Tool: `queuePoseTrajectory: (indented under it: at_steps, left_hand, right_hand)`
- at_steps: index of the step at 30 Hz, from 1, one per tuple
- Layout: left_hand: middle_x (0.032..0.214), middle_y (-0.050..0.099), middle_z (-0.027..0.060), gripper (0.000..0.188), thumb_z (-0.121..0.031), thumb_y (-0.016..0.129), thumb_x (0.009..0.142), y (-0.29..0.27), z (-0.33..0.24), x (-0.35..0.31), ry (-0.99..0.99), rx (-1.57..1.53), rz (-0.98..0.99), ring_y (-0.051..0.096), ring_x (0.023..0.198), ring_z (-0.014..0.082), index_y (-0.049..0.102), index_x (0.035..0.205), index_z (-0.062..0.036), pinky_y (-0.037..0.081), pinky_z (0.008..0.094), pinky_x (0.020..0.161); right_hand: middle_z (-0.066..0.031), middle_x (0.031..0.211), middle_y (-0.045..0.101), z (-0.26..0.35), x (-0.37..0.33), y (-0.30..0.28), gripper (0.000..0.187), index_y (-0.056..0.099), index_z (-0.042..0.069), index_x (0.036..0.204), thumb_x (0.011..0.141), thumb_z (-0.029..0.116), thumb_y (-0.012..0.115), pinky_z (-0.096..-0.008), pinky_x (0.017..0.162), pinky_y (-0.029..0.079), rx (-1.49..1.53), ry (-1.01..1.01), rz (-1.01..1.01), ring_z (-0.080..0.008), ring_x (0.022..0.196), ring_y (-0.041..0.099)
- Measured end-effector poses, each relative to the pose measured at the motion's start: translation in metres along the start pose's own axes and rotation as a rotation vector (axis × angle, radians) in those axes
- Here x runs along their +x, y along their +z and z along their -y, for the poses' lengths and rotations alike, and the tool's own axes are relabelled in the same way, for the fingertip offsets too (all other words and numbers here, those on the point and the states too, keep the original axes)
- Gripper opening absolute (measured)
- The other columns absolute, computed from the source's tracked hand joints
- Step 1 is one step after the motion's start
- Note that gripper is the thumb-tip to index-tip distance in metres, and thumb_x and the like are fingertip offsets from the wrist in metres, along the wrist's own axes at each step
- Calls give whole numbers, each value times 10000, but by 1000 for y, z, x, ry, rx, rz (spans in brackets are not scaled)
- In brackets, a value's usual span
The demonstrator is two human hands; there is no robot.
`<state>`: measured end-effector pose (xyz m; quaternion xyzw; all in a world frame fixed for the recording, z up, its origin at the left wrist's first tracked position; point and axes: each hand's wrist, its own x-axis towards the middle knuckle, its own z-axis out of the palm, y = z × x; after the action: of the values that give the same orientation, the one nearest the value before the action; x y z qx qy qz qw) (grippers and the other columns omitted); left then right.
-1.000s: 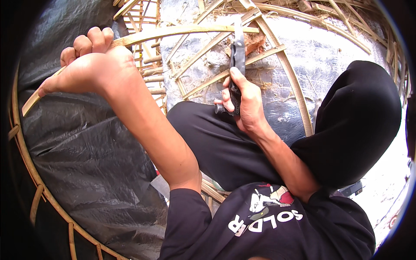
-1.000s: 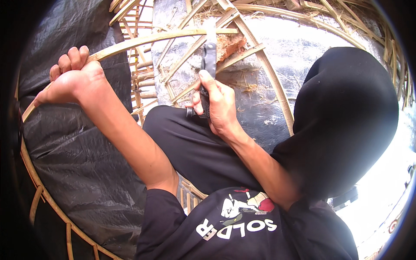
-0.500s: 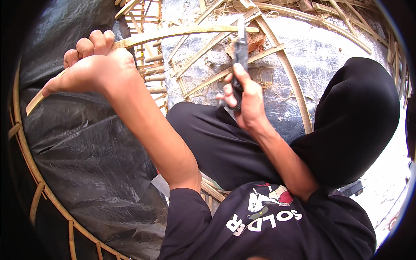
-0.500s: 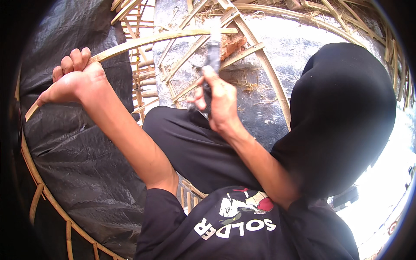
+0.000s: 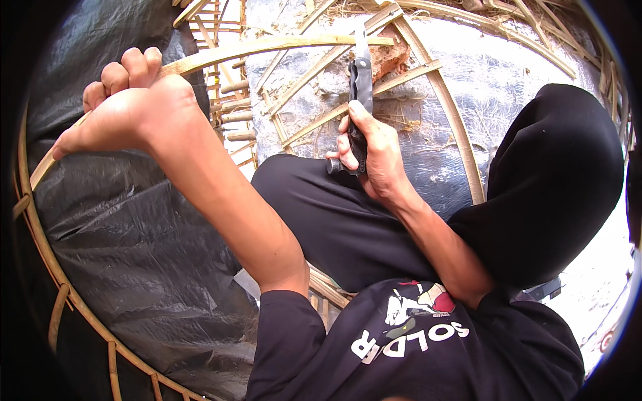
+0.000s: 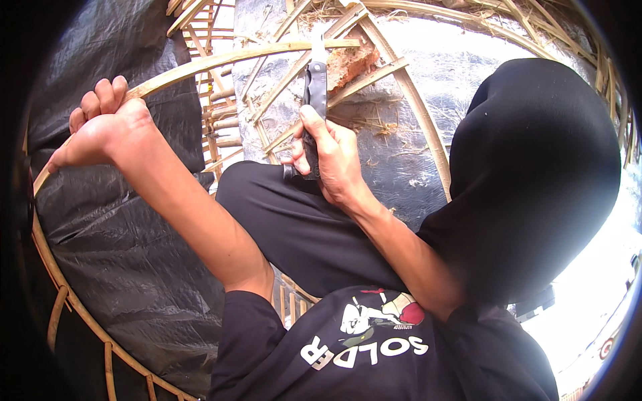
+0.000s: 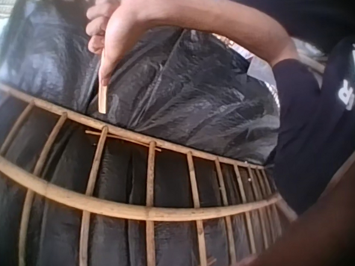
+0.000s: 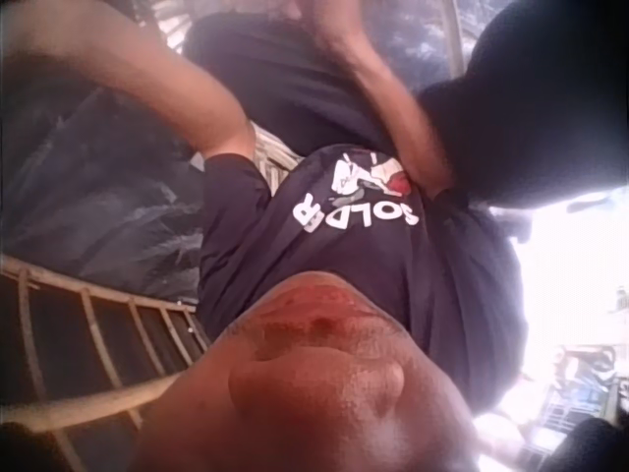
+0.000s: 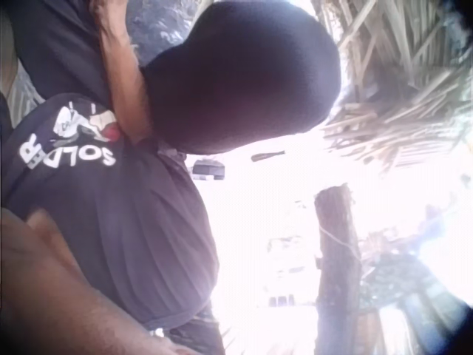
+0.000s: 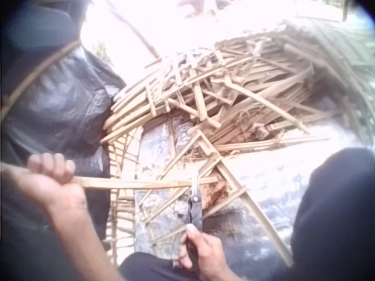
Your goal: The person uses a folding knife to scrape a bamboo strip and then handles a small wooden lattice frame.
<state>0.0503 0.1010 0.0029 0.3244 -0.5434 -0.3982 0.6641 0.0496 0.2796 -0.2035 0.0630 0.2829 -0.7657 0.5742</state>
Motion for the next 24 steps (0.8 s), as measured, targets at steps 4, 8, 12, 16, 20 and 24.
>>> queuePoseTrajectory:
  at_steps: [4, 8, 12, 16, 20, 24]
  left_hand:
    - [535, 126, 19, 720, -884, 14, 822, -4, -2, 7, 1, 19, -10, 93, 538, 183, 104, 717, -177, 208, 314, 511]
    - [532, 135, 20, 705, -864, 25, 847, 0, -1, 4, 17, 11, -37, 96, 529, 185, 107, 710, -177, 199, 322, 511]
    - [529, 138, 19, 682, -831, 43, 887, 3, -1, 1, -1, 3, -97, 82, 520, 184, 107, 702, -178, 152, 329, 507]
    - [532, 135, 19, 682, -831, 45, 888, 0, -2, 3, -1, -39, -62, 81, 519, 182, 108, 703, -177, 144, 327, 506]
    - [536, 131, 21, 680, -826, 44, 892, -3, 1, 7, -3, -8, -58, 80, 524, 184, 110, 703, -176, 147, 330, 511]
    - [538, 127, 18, 679, -827, 48, 892, -3, 0, 4, -10, -22, -44, 73, 527, 185, 110, 700, -178, 142, 333, 510]
  right_hand:
    - [-32, 637, 573, 1, -3, 8, 377, 577, 40, 922, 1017, 403, 546, -328, 649, 570, 33, -28, -61, -91, 438, 465]
    - [-33, 625, 552, 7, 1, 5, 376, 565, 36, 927, 1030, 395, 517, -319, 653, 568, -15, -17, 14, -96, 434, 457]
    - [-65, 629, 589, 5, -4, 15, 400, 598, -11, 877, 1018, 362, 566, -343, 614, 586, 74, 86, 97, -118, 447, 513]
    - [-11, 614, 530, 4, 2, 5, 391, 560, 58, 955, 1027, 439, 508, -316, 664, 561, 100, -81, -103, -83, 428, 429]
    - [-58, 628, 588, 12, -3, 13, 357, 611, -2, 883, 1011, 330, 583, -324, 612, 580, 93, 122, 110, -99, 430, 480]
    - [-59, 621, 580, 3, -1, 8, 368, 611, -4, 882, 1022, 333, 559, -305, 595, 571, 214, -66, -90, -102, 431, 485]
